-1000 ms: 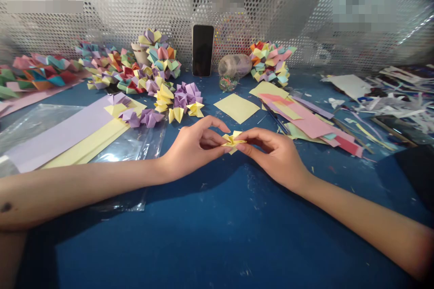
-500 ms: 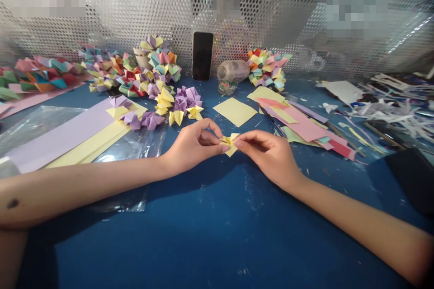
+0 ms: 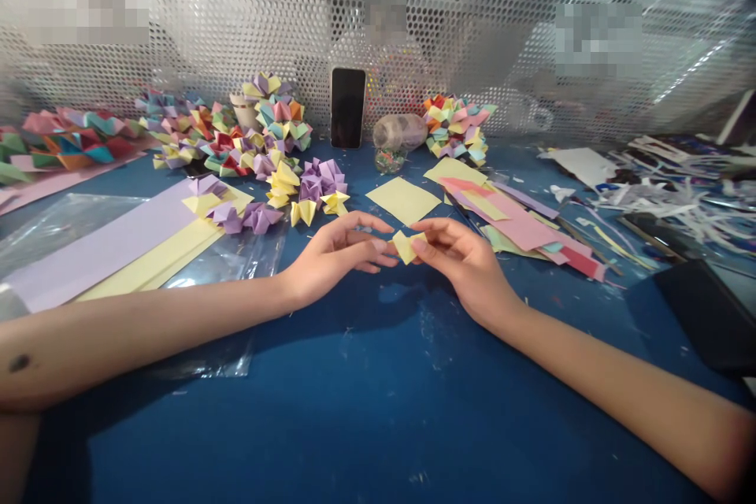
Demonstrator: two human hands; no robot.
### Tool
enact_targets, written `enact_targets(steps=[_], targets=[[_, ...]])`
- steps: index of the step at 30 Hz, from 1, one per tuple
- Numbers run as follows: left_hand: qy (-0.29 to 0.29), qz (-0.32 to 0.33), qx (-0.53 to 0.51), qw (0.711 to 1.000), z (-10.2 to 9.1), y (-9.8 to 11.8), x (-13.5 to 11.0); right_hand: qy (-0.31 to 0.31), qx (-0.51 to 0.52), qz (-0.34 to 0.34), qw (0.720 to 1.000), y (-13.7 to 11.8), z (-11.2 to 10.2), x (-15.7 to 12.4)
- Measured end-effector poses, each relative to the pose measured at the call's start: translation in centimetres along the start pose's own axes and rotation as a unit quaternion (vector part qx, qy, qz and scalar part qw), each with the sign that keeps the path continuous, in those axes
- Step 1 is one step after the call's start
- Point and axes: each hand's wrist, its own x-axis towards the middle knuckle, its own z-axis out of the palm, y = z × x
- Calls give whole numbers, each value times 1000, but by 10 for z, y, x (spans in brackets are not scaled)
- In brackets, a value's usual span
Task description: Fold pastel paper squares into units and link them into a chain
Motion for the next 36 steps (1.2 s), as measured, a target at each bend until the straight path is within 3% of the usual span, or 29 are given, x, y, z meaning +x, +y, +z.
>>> enact_targets(steps=[2,6,8,12,17,28,32,36], targets=[[3,23,16,1000,-1,-2,0,1,53,27,998,2,-2,2],[76,70,84,991,-1,-4,3,-12,127,60,990,2,-3,4],[84,57,80,992,0,-4,3,-21,147,66,987,1,-3,4],[37,-15,43,998,1,-2,3,-27,147,53,987,0,-2,2],[36,-29,18,999,-1,-3,4,-29,89,13,996,2,-3,-2],[9,7,36,999,-2,-5,1,-97,-42,-67,992,-9,-2,-10],[13,23,8,1000,-1,-6,0,-73,-110,-132,982,-11,2,-13],[13,51,-13,999,0,-6,0,-19,-201,-246,948,-10,5,-17]])
